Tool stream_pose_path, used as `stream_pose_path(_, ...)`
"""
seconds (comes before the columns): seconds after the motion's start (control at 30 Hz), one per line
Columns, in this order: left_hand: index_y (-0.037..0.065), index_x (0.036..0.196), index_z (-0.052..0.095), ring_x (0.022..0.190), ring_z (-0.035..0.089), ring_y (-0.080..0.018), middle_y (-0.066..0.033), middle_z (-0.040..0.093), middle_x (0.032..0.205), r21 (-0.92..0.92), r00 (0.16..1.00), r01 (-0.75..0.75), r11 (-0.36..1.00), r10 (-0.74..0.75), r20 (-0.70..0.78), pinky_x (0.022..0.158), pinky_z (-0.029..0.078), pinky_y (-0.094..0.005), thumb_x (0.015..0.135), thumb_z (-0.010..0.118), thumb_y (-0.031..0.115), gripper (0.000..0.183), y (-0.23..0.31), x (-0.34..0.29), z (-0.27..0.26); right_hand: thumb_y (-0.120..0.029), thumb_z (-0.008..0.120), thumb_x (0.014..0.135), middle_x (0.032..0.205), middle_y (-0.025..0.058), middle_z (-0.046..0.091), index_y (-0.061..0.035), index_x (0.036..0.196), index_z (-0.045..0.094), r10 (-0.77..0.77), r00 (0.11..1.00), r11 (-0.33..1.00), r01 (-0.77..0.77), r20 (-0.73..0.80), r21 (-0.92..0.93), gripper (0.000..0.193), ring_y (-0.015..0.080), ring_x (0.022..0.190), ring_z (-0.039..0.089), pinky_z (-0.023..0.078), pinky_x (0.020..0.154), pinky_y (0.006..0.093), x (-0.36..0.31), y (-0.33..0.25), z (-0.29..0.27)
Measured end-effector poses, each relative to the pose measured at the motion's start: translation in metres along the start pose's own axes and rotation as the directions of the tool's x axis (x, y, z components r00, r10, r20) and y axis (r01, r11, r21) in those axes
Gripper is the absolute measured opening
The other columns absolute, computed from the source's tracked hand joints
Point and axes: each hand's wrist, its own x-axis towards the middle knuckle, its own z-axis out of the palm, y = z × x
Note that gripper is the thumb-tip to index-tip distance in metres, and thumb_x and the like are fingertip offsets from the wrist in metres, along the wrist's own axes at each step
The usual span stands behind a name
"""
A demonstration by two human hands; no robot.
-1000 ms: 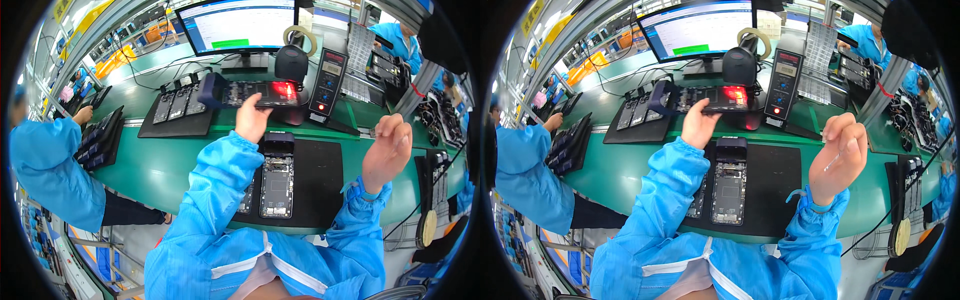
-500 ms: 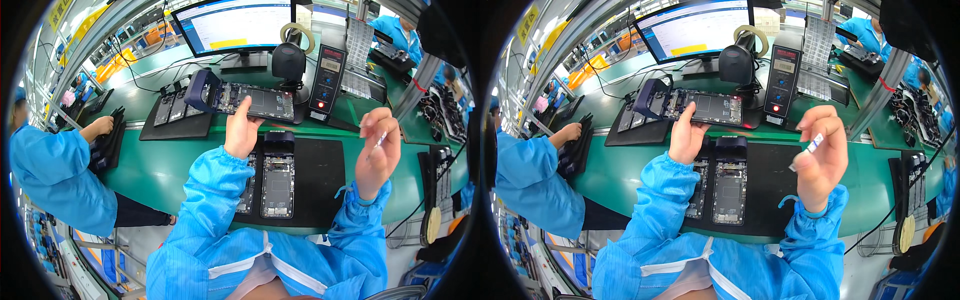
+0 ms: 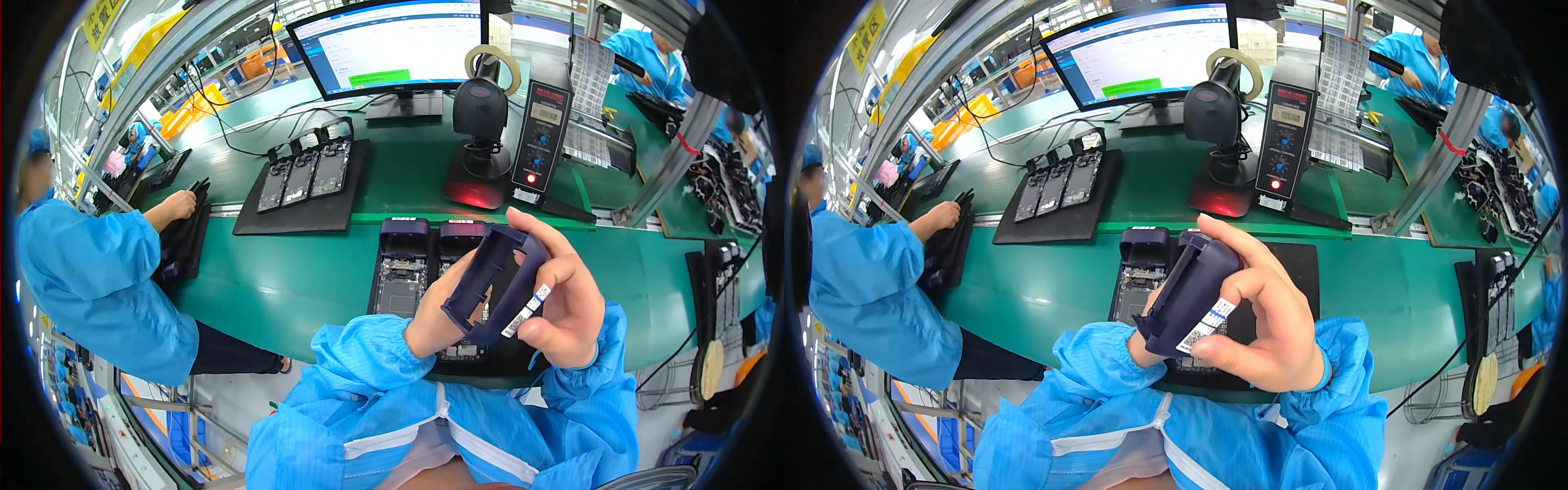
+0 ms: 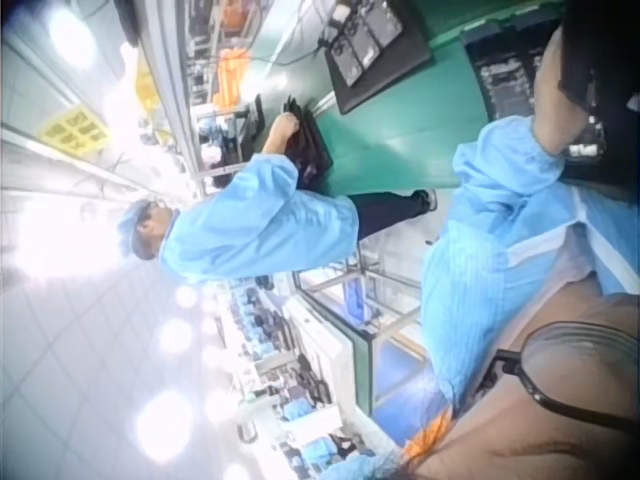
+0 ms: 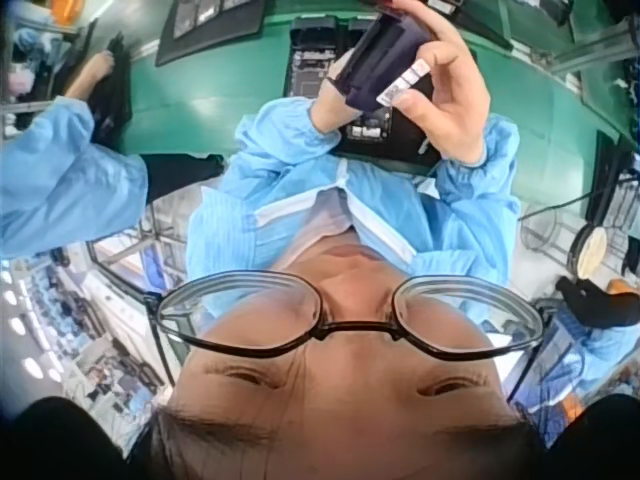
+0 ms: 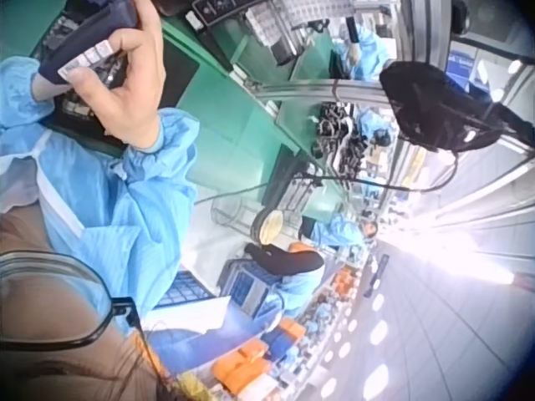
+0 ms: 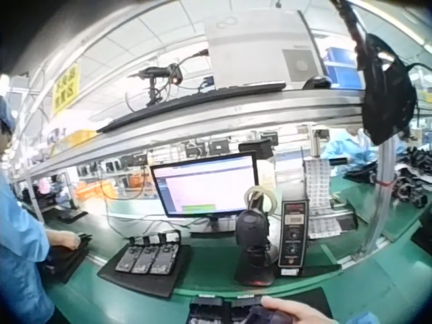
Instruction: The person assembles electronic devices by placing purple plastic casings onto circuit boards. They repeatedly pick up a casing, align it with a board on a black tray, and press it into place. The person handles multiple units sequentially, moving from one tray to another as they complete the assembly.
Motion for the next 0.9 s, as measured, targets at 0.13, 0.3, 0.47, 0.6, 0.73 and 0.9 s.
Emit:
stream_pose_path(0.13,0.001,0.123,0.039,0.102,0.052,-0.025,-0.0144,0.049,0.116,0.093,1.0,-0.021,0.995,0.019,0.023,0.085,0.042,-0.0306,0.074,0.053,0.0,0.051,-0.016,0.0,-0.006,-0.015,0.072,0.067,0.123,0.032,0.035,-0.0022,0.08,0.045,0.03,0.999,0.999,-0.029,-0.037,0.019,0.033,0.0327,0.11,0.044,0.033,0.092,0.0375,0.001,-0.004,0.0)
stream_pose_path(0.3,0.0,0.123,0.038,0.105,0.05,-0.0265,-0.0156,0.047,0.118,0.03,1.0,0.014,0.999,-0.014,-0.003,0.086,0.041,-0.0313,0.073,0.057,0.002,0.054,-0.004,-0.001,-0.001,-0.021,0.073,0.067,0.123,0.0318,0.035,-0.0052,0.083,0.042,-0.029,0.997,0.974,0.044,0.068,-0.223,0.039,0.0292,0.113,0.042,0.037,0.089,0.0316,0.001,-0.004,-0.008)
stream_pose_path(0.47,-0.001,0.117,0.043,0.104,0.05,-0.0297,-0.0163,0.046,0.116,0.142,0.997,-0.069,0.987,0.062,0.052,0.086,0.041,-0.0332,0.071,0.058,0.003,0.048,-0.004,0.0,-0.004,-0.025,0.067,0.072,0.11,0.0231,0.047,-0.0042,0.101,0.035,0.007,0.997,0.999,-0.01,-0.073,-0.046,0.047,0.0261,0.102,0.048,0.038,0.086,0.0348,-0.001,-0.002,0.001)
stream_pose_path(0.6,-0.001,0.111,0.047,0.094,0.052,-0.0274,-0.0139,0.048,0.106,0.392,0.956,-0.271,0.879,0.198,0.216,0.081,0.043,-0.0304,0.072,0.058,0.0,0.041,0.002,-0.004,-0.016,-0.036,0.045,0.085,0.112,0.018,0.047,0.0014,0.121,0.031,0.269,0.961,0.961,-0.264,-0.06,0.079,0.054,0.0237,0.103,0.047,0.035,0.09,0.0371,0.0,0.005,-0.012)
stream_pose_path(0.73,0.001,0.122,0.034,0.091,0.05,-0.015,-0.0091,0.047,0.105,0.033,0.968,0.086,0.996,-0.091,0.233,0.081,0.043,-0.0277,0.073,0.065,0.01,0.059,0.004,-0.021,-0.028,-0.001,0.047,0.082,0.109,0.0207,0.051,0.0063,0.121,0.033,0.446,0.89,0.871,-0.405,0.101,-0.278,0.042,0.0249,0.101,0.053,0.039,0.085,0.0298,-0.035,0.021,-0.004)
stream_pose_path(0.9,-0.002,0.124,0.029,0.104,0.044,-0.0284,-0.0171,0.038,0.119,0.389,0.979,0.201,0.899,-0.173,-0.107,0.091,0.036,-0.0388,0.068,0.069,0.015,0.071,-0.026,-0.049,-0.071,0.001,0.047,0.083,0.108,0.0146,0.053,0.0086,0.12,0.036,0.514,0.726,0.784,-0.614,-0.458,-0.093,0.04,0.0186,0.099,0.051,0.038,0.087,0.0275,-0.112,0.059,-0.024)
